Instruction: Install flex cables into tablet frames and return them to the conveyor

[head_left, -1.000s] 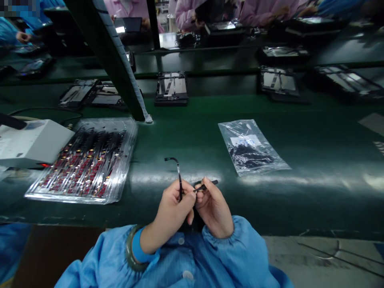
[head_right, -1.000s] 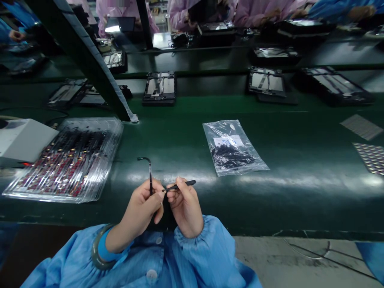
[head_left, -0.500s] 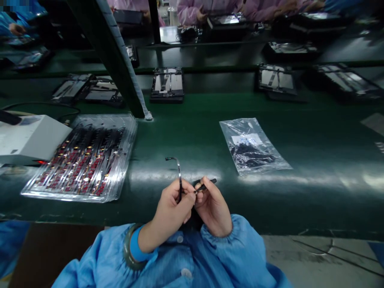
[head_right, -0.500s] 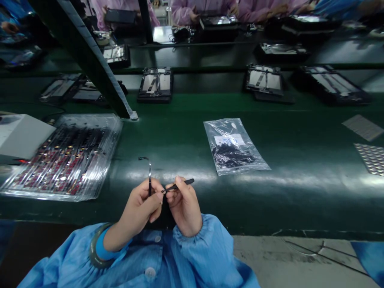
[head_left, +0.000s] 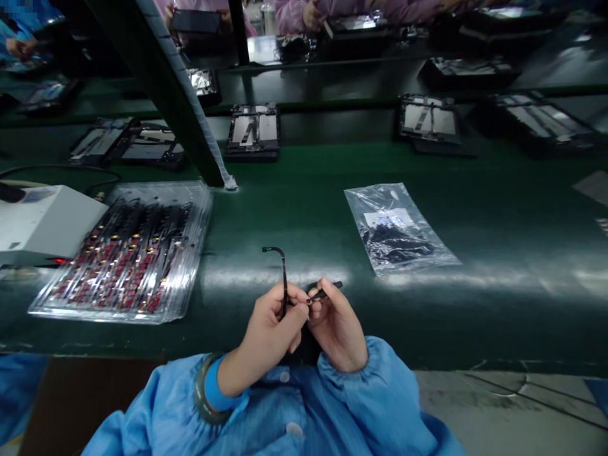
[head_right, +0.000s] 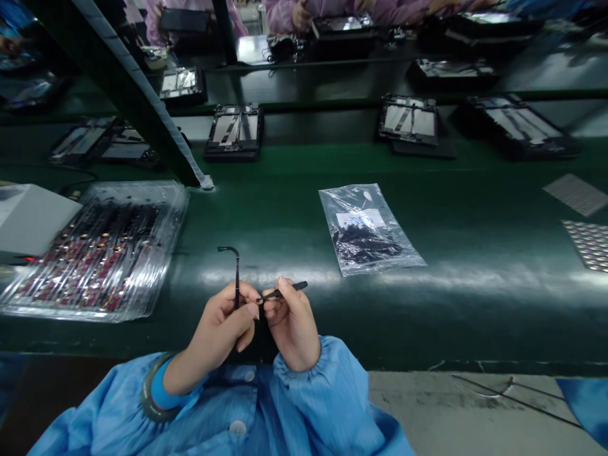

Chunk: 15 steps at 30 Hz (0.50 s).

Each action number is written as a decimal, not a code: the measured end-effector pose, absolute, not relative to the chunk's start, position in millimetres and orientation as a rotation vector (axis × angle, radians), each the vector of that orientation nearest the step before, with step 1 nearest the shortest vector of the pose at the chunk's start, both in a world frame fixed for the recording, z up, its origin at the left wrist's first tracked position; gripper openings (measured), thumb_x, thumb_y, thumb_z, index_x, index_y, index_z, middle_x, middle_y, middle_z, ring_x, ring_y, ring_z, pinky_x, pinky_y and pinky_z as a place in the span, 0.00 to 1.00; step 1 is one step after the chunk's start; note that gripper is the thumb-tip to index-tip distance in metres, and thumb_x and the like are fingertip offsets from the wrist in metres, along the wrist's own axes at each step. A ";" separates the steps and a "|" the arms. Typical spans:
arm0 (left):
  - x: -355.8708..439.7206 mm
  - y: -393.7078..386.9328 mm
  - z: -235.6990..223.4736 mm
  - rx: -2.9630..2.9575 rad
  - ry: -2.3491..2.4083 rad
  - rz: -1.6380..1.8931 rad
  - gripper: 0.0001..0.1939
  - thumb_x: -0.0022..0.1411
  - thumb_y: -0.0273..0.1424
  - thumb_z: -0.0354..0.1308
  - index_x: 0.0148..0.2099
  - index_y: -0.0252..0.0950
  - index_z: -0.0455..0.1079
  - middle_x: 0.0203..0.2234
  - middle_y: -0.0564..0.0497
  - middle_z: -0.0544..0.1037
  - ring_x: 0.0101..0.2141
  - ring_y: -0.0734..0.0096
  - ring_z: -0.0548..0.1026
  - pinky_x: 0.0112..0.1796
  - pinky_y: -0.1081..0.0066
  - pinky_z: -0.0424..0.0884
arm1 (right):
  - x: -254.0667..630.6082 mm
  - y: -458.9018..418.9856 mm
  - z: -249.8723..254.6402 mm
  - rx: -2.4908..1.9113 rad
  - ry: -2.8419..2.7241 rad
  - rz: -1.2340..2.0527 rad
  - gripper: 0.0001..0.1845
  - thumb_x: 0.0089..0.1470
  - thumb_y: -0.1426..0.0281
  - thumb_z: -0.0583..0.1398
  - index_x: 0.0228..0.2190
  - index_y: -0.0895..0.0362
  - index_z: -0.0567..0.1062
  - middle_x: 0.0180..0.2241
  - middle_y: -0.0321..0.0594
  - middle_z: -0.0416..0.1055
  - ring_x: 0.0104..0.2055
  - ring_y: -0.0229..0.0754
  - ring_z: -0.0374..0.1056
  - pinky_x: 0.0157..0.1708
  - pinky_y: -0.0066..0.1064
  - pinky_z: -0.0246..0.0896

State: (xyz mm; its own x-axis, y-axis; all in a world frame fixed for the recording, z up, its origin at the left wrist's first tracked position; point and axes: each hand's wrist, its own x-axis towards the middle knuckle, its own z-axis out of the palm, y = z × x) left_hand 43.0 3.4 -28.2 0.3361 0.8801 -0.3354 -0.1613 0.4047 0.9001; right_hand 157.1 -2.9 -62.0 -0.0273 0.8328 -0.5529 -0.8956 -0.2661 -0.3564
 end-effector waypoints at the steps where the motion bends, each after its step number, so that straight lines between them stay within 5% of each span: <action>1: 42.2 3.4 -30.0 0.891 0.986 0.808 0.12 0.57 0.37 0.61 0.34 0.34 0.64 0.21 0.59 0.69 0.10 0.88 0.59 0.12 0.83 0.53 | 157.3 -3.3 -61.7 -0.798 0.092 1.656 0.18 0.32 0.65 0.76 0.21 0.60 0.75 0.18 0.33 0.75 0.15 0.29 0.68 0.17 0.15 0.65; 8: 22.7 4.7 -43.7 0.866 1.163 0.913 0.18 0.57 0.43 0.61 0.40 0.32 0.68 0.24 0.56 0.71 0.10 0.88 0.57 0.12 0.80 0.54 | 156.4 -10.8 -48.6 -0.749 -0.027 1.650 0.16 0.34 0.65 0.75 0.24 0.58 0.77 0.22 0.33 0.78 0.19 0.31 0.72 0.20 0.14 0.68; 15: -28.8 -2.5 -58.9 0.604 1.078 1.037 0.22 0.51 0.48 0.64 0.36 0.33 0.68 0.18 0.59 0.67 0.12 0.88 0.51 0.13 0.80 0.51 | 101.1 -4.3 -22.5 -0.638 -0.218 1.880 0.15 0.37 0.65 0.74 0.25 0.58 0.77 0.24 0.35 0.79 0.25 0.35 0.76 0.24 0.16 0.71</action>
